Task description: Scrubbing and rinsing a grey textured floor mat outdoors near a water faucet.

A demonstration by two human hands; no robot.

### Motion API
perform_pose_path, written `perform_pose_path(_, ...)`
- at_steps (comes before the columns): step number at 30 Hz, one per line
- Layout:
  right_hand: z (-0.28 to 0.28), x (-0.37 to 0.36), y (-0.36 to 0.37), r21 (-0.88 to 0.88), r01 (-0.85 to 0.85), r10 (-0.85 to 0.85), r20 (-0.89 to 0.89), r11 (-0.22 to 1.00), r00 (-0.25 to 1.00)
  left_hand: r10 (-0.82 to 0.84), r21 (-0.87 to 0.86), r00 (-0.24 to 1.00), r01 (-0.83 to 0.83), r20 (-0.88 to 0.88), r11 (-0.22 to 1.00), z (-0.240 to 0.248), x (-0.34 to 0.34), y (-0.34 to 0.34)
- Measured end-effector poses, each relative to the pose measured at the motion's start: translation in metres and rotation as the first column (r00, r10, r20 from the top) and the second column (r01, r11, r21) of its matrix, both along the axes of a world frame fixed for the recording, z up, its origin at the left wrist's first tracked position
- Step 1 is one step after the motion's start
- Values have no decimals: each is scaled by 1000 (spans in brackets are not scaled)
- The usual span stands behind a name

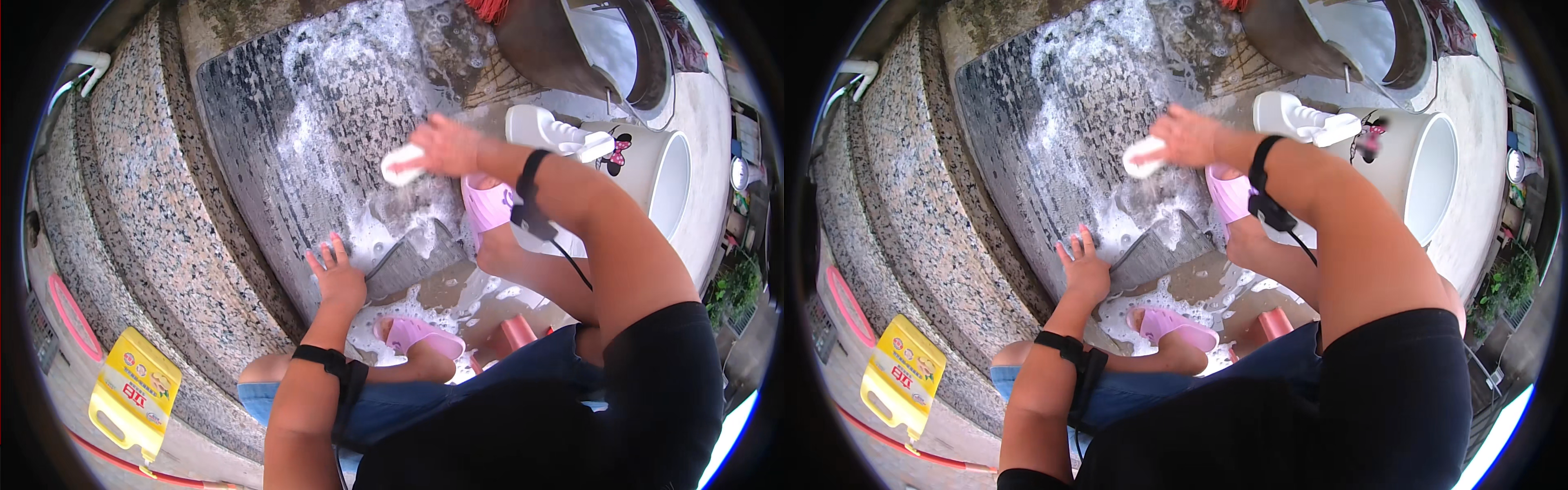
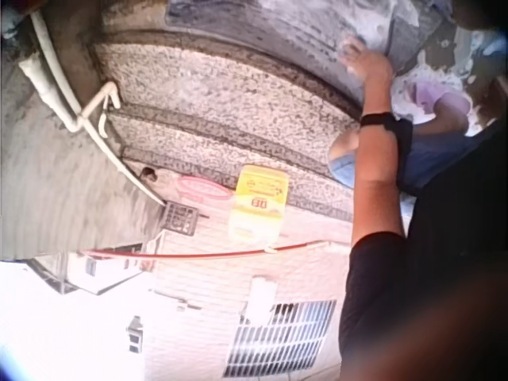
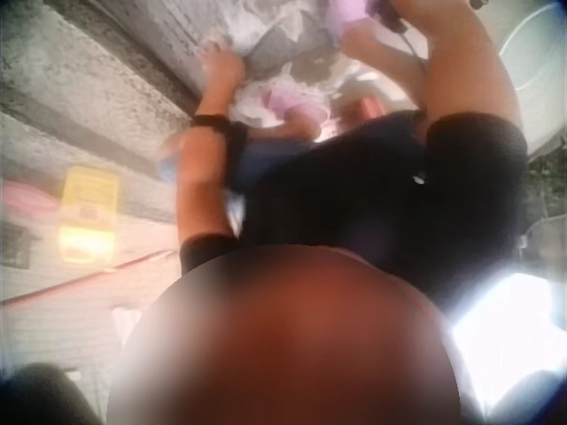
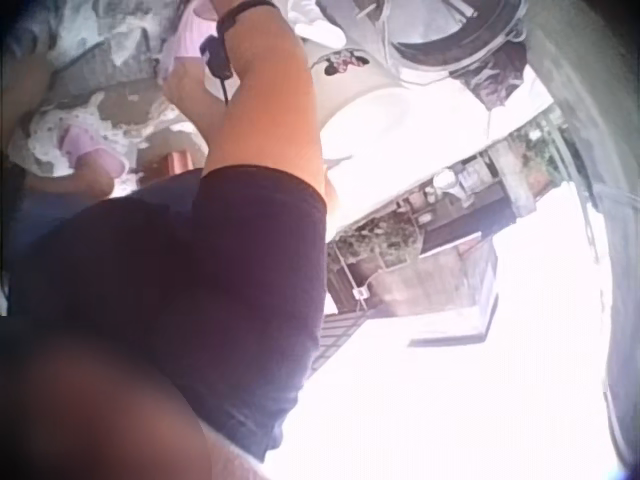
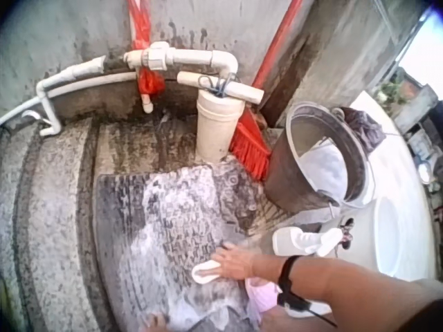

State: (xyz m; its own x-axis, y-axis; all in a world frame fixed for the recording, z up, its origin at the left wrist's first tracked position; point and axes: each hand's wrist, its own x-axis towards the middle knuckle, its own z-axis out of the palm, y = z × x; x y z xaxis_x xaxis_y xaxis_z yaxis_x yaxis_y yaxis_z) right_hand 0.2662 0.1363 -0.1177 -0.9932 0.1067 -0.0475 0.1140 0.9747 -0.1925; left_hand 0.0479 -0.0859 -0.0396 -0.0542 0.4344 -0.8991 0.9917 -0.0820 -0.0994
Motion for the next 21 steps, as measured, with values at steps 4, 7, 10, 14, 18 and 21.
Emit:
perform_pose_path(4, 23, -17, 112, 256, 678, -640, -223, 689, 735, -22, 169, 998, 12, 55, 986, -4, 0, 13)
perform_pose_path(7, 15, -20, 46, 75, 688, -690, -4, 721, 724, -52, 203, 998, 42, 45, 978, -13, -1, 6)
perform_pose_path(10, 17, -11, -65, -160, 331, -294, 217, 930, 931, -62, 21, 998, 62, -8, 998, -4, -6, -7)
perform_pose_path(14, 8, -2, -21, -29, 104, -99, 142, 994, 985, -74, 73, 996, 71, 40, 995, -11, -4, -22)
perform_pose_path(18, 7, 1, 88, 206, 763, -750, -151, 613, 644, -33, 120, 991, 18, 128, 993, -9, 15, 3)
perform_pose_path(21, 19, 3, 18, 114, 725, -734, 91, 679, 673, -60, 90, 992, 50, 109, 995, -11, 22, -1)
